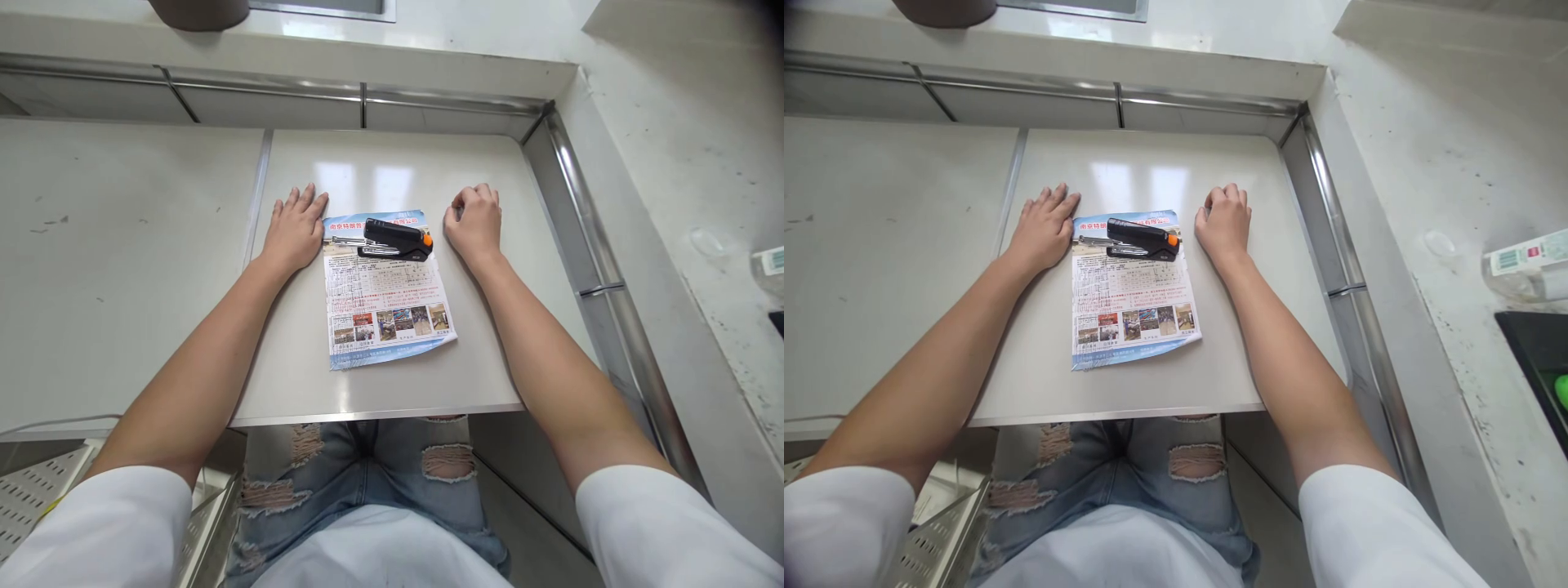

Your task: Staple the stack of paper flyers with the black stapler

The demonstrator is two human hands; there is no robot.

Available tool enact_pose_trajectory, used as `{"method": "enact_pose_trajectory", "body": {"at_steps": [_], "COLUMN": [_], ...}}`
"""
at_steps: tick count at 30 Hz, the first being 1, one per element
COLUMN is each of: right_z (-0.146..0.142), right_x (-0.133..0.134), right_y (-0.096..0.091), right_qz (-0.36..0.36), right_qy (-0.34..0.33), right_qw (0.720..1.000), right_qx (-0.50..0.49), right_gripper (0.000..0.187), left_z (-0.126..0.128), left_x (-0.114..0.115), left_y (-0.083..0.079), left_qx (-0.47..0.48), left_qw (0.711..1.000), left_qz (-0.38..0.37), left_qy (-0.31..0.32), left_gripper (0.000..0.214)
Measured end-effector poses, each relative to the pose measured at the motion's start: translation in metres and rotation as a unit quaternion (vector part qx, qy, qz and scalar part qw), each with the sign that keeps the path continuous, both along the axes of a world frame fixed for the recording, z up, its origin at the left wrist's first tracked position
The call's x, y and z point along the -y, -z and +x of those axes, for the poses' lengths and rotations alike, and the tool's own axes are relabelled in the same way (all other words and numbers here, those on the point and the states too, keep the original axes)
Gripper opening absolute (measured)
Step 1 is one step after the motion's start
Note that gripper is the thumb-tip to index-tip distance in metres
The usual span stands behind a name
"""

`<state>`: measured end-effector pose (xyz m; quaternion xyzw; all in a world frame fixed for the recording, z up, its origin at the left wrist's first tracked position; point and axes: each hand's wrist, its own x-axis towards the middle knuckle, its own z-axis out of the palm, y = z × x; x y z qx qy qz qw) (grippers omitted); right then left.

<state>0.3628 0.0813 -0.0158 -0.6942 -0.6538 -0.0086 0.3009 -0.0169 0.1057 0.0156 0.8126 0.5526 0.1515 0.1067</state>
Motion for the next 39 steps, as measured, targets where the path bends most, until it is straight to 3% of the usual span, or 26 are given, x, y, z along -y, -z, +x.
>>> {"method": "enact_pose_trajectory", "body": {"at_steps": [11,16,19,22,27,32,39], "right_z": [0.007,-0.006,-0.027,-0.049,-0.067,-0.070,-0.070], "right_x": [-0.004,0.006,0.021,0.035,0.040,0.040,0.041], "right_y": [0.007,-0.010,-0.028,-0.040,-0.040,-0.037,-0.035], "right_qz": [0.005,0.041,0.071,0.069,0.032,-0.012,-0.007], "right_qy": [0.004,-0.015,-0.100,-0.235,-0.396,-0.372,-0.361], "right_qw": [1.000,0.999,0.989,0.961,0.910,0.925,0.930], "right_qx": [-0.002,-0.027,-0.082,-0.126,-0.120,-0.076,-0.070], "right_gripper": [0.034,0.043,0.049,0.053,0.065,0.060,0.053], "left_z": [-0.005,-0.007,-0.006,-0.002,0.013,0.022,0.016], "left_x": [-0.005,-0.004,-0.001,0.004,0.021,0.032,0.032], "left_y": [0.000,0.000,-0.001,-0.007,-0.018,-0.023,-0.018], "left_qx": [0.074,0.100,0.135,0.167,0.211,0.181,0.172], "left_qw": [0.994,0.990,0.986,0.980,0.967,0.972,0.974], "left_qz": [0.080,0.098,0.100,0.110,0.144,0.098,0.077], "left_qy": [-0.010,-0.018,-0.017,-0.017,0.019,0.116,0.125], "left_gripper": [0.028,0.016,0.029,0.043,0.041,0.051,0.059]}}
